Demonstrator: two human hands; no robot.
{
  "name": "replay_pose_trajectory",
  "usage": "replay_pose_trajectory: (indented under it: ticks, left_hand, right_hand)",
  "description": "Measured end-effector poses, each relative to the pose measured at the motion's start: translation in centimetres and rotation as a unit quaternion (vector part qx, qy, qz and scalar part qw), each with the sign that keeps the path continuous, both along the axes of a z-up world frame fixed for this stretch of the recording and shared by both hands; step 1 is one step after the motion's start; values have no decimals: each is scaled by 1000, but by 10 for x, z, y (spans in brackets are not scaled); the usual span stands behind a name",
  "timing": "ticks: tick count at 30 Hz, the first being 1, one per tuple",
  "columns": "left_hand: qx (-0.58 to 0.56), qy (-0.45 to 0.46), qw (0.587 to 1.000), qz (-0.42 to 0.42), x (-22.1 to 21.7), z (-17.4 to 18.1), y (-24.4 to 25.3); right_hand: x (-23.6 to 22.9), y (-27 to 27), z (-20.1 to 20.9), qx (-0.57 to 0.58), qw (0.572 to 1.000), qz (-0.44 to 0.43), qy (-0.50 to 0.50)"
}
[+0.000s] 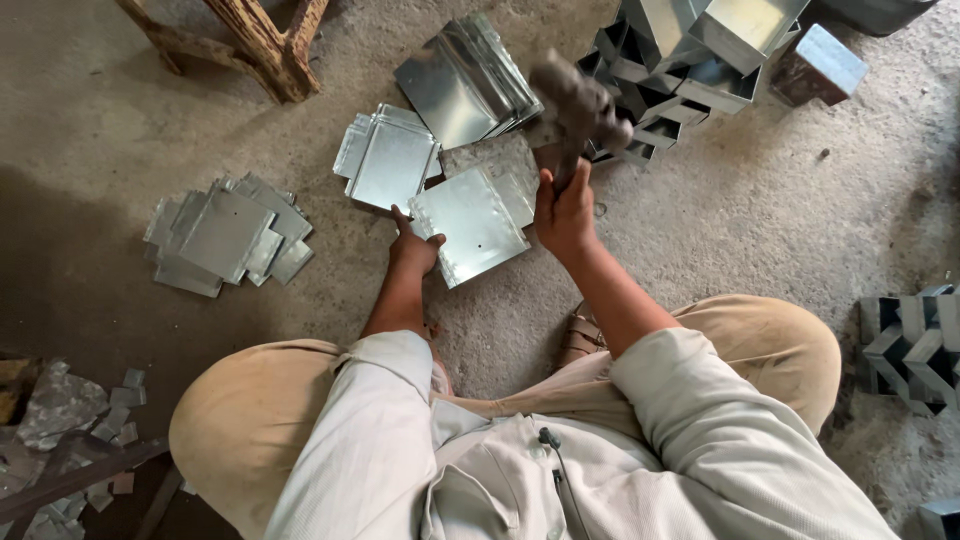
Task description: The person sits on the floor and repeatedly hammers a stack of square metal sheets using a hammer. The person holds the stack with one hand and strikes it with the other, occasionally adjusting the position of the sheets.
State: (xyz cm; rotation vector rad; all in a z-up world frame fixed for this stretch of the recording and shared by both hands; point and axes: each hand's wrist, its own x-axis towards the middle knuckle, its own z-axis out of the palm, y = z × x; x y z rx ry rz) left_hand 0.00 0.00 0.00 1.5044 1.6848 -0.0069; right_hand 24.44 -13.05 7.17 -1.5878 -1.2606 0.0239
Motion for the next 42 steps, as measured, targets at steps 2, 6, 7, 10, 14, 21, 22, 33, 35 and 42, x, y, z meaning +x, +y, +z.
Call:
replay_pose_trajectory:
  ticks: [2, 6, 7, 10, 14, 21, 22, 33, 35, 42]
  left_hand:
    - [1, -6, 1000, -1, -2, 0, -4]
    - [-7, 10, 1000, 6, 2, 3, -1]
    - [6, 2, 1000, 4, 0, 5, -4]
    - [-27, 13, 1000, 6, -2, 13, -9]
    - [-19, 20, 1000, -2, 1, 22, -8]
    - [-8, 11, 1000, 12, -3, 7, -5]
    - [11, -2, 1000, 15, -6, 2, -8]
    - [49, -61, 995, 62, -11, 3, -9]
    - [59, -39, 996, 46, -12, 1, -11]
    - [69, -81, 988, 113, -21, -18, -1]
  right_hand:
    - [2, -6, -42, -59, 998, 6, -16]
    - [12, -10, -65, -312, 939, 25, -143]
    - [8, -10, -55, -273, 955, 7, -118]
    - [1, -5, -8, -180, 983, 33, -13]
    - [-2, 9, 13, -101, 993, 38, 45]
    - [1, 5, -50, -315, 942, 1, -116]
    - [-3, 2, -43, -300, 950, -16, -86]
    - [2, 15, -29, -193, 980, 40, 14]
    - [4, 8, -41, -367, 927, 42, -62]
    - [3, 8, 13, -213, 976, 21, 32]
